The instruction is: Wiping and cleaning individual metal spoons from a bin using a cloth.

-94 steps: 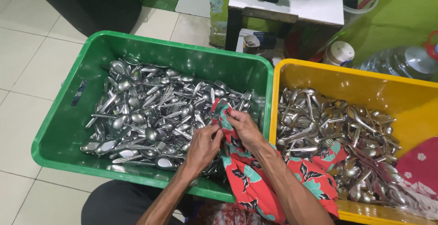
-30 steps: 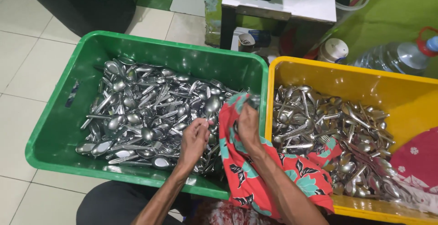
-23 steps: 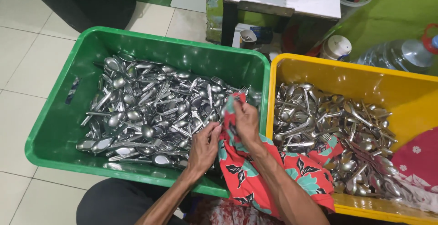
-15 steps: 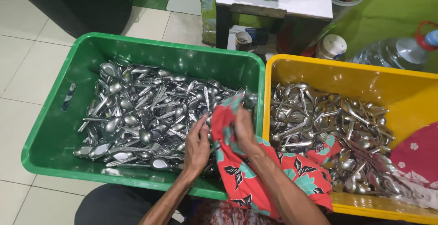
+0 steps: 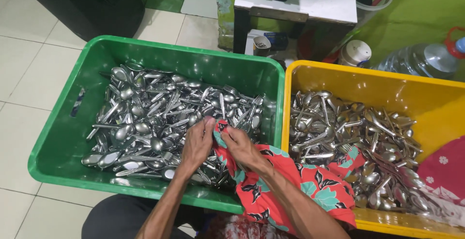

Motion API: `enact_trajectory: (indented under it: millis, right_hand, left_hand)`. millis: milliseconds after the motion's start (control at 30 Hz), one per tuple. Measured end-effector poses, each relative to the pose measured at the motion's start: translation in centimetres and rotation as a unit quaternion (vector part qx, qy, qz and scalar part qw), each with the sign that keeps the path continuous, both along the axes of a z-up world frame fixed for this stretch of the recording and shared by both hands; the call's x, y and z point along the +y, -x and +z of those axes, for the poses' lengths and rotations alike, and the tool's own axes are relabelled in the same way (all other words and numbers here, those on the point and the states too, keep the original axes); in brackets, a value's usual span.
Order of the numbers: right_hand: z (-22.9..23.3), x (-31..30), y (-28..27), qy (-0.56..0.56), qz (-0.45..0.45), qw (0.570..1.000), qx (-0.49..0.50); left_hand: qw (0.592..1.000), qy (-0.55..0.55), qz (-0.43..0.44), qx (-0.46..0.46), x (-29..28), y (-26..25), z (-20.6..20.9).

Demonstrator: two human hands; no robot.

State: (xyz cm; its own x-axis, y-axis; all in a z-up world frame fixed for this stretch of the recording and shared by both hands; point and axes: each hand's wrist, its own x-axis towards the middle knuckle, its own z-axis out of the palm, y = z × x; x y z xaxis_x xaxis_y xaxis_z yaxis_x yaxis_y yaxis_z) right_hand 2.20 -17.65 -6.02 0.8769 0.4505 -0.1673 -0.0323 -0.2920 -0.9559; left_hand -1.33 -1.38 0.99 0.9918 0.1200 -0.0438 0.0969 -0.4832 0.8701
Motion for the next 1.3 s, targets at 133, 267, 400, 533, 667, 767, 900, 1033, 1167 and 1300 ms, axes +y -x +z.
enact_trajectory:
  millis: [133, 267, 400, 533, 667, 767, 900, 1033, 1167, 1300]
  right_hand:
    - [3.6, -0.1, 1.0, -0.049, 0.054, 0.997, 0.025]
    - [2.7, -0.8, 1.6, -0.009, 0.104, 0.993, 0.05]
    - [-1.7, 0.4, 1.3, 0.068, 0.142, 0.986, 0.052]
    - [3.1, 0.8, 1.9, 0.075, 0.133, 0.985, 0.08]
    - [4.2, 0.3, 0.7, 0.048, 0.037, 0.973, 0.221]
    - [9.4, 0.5, 0.8, -0.004, -0.067, 0.956, 0.284]
    - [10.0, 0.2, -0.2, -0.185, -0.172, 0.897, 0.363]
    - [11.9, 0.1, 0.4, -0.243, -0.129, 0.877, 0.394]
    - [4.8, -0.9, -0.6, -0.23, -0.124, 0.911, 0.321]
    - [3.4, -1.5, -1.8, -0.284, -0.132, 0.892, 0.325]
  left_hand:
    - [0.996, 0.041, 0.066, 0.032, 2.8, -1.4, -1.6]
    - [0.978, -0.017, 0.206, -0.034, 6.9, -2.7, -2.7]
    - [0.941, 0.058, 0.332, -0.043, 10.1, -5.1, -3.7]
    - [0.964, 0.24, 0.111, -0.032, 0.7, -5.1, 6.1]
    - [0.972, 0.171, -0.147, -0.067, -4.3, -4.1, 11.4]
    - [0.993, 0.068, -0.091, -0.034, -3.1, -3.0, 9.1]
    - [0.985, 0.014, -0.06, 0.164, 0.7, -1.1, 1.8]
    - [0.98, 0.106, -0.055, 0.161, 1.8, -0.2, -2.1]
    - [0.962, 0.247, 0.002, 0.112, 1.5, 0.0, -1.2]
    - [0.93, 0.346, 0.05, 0.114, 1.5, -0.4, -0.9]
